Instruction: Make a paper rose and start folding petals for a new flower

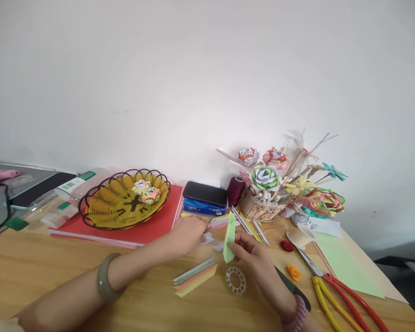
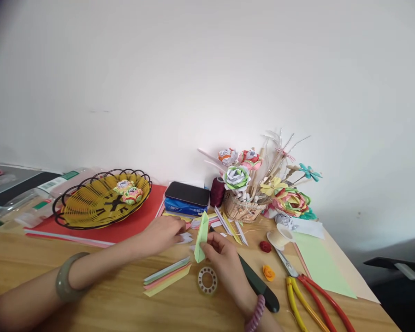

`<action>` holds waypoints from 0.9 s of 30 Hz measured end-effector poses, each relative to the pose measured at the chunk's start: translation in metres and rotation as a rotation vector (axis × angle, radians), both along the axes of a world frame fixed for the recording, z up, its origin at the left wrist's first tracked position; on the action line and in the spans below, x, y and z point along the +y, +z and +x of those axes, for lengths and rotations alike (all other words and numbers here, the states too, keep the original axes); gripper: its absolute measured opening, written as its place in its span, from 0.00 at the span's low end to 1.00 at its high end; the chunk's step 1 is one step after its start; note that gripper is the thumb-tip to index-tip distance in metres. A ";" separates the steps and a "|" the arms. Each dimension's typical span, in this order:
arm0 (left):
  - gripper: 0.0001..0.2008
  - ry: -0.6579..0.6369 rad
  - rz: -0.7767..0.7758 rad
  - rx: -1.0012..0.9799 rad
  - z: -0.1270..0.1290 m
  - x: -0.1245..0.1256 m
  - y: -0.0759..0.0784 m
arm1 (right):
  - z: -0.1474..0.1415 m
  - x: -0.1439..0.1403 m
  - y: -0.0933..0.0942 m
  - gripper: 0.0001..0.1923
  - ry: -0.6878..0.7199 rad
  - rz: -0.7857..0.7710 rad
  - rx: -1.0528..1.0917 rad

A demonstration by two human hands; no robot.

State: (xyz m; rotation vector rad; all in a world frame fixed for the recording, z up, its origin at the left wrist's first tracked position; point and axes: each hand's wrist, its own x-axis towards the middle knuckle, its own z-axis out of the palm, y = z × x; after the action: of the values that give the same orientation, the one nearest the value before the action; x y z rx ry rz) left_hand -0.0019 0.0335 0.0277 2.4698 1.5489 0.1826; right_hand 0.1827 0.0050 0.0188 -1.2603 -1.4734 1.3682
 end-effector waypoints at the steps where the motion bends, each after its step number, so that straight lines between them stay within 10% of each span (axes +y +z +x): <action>1: 0.09 0.012 -0.001 -0.013 -0.001 0.002 0.000 | 0.000 0.000 0.000 0.11 -0.010 -0.003 0.006; 27: 0.07 0.182 -0.166 -0.617 -0.009 0.016 -0.003 | -0.001 0.001 -0.004 0.13 -0.076 -0.153 0.058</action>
State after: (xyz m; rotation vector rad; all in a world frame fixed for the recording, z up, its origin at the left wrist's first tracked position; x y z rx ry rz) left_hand -0.0111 0.0499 0.0247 1.8850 1.4285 0.7331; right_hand 0.1819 0.0061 0.0149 -1.3458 -1.2887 1.4771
